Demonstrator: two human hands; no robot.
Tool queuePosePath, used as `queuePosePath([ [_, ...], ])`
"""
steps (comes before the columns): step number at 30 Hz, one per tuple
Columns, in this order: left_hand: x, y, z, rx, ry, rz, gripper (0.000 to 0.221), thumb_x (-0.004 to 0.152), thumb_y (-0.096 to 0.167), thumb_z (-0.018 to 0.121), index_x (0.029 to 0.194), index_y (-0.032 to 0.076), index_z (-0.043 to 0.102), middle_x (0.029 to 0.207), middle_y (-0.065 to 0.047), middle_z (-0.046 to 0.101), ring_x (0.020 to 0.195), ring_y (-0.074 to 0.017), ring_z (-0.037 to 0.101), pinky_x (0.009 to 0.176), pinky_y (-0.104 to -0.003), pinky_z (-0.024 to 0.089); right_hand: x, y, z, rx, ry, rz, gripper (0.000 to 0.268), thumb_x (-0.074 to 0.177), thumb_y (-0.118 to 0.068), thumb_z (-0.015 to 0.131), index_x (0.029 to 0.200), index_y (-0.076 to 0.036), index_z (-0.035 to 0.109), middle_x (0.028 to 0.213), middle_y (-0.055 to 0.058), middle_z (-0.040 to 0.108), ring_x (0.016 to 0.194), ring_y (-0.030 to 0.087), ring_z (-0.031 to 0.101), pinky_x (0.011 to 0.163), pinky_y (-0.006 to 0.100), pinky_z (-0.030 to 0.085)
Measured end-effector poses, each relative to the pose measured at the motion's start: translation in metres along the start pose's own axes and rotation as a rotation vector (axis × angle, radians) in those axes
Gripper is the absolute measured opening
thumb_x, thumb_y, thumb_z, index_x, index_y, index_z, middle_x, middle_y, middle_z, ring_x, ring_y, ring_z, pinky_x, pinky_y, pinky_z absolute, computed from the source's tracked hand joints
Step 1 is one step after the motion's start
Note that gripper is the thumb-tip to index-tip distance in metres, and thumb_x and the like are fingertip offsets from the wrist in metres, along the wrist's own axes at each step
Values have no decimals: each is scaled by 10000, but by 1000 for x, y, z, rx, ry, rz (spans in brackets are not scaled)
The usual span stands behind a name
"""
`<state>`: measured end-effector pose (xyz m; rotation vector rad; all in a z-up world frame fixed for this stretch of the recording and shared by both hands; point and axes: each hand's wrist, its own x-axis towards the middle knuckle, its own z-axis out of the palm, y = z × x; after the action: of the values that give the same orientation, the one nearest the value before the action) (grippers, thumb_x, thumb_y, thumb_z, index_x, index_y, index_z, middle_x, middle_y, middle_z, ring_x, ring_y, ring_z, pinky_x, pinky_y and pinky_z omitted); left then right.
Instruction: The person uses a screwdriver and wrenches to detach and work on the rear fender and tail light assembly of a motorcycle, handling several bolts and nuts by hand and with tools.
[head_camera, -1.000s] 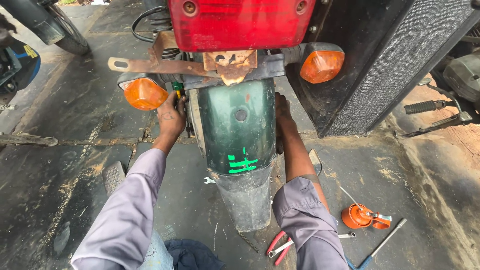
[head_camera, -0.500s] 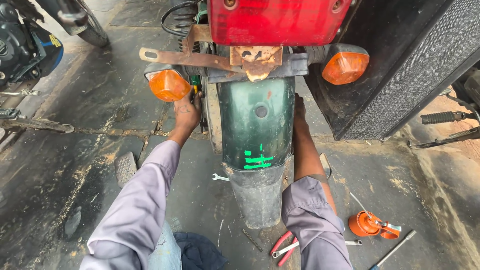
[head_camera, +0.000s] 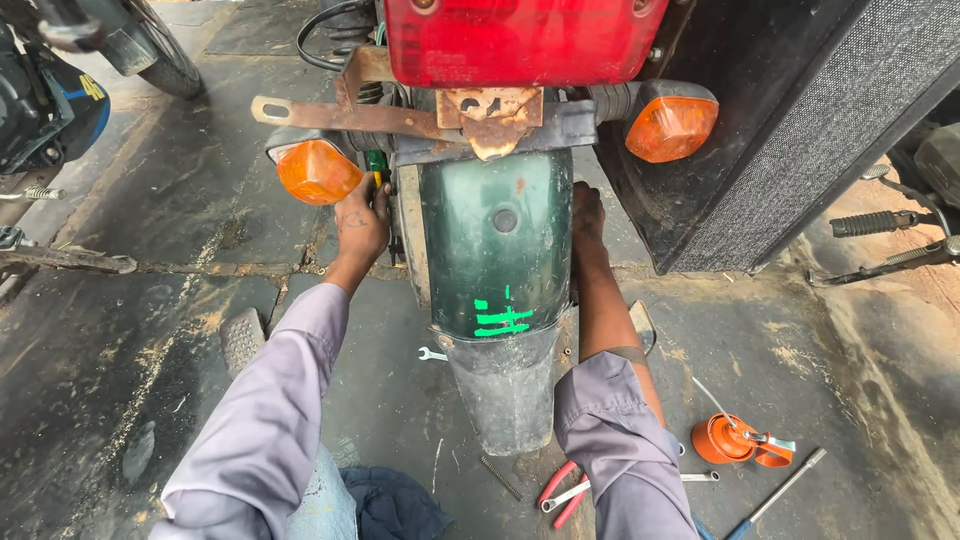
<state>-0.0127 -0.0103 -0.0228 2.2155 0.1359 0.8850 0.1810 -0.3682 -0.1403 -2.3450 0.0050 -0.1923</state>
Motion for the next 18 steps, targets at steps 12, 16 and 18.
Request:
queuePosePath([
  [12, 1, 3, 1, 27, 6, 9, 234, 1017, 233, 636, 1174, 62, 665, 959, -240, 728, 912, -475, 673, 794, -530, 504, 5, 43, 30, 177, 120, -506, 235, 1070, -135, 419, 1222, -93, 593, 1190, 164, 625, 1218, 327, 575, 1052, 408, 396],
  [16, 1, 7, -1, -5, -5, 18, 218, 1027, 211, 630, 1175, 53, 658, 998, -245, 724, 940, -468, 677, 793, -514, 518, -5, 48, 21, -14, 151, -666, 226, 1043, -162, 486, 1195, -56, 616, 1173, 206, 640, 1196, 387, 551, 1049, 510, 311],
  [18, 2, 10, -2, 21, -24, -16, 215, 1030, 216, 635, 1168, 52, 657, 976, -246, 721, 937, -459, 686, 805, -512, 521, 7, 35, 16, -18, 91, -527, 232, 1029, -175, 520, 1181, -37, 627, 1164, 227, 648, 1185, 417, 539, 1047, 561, 268],
])
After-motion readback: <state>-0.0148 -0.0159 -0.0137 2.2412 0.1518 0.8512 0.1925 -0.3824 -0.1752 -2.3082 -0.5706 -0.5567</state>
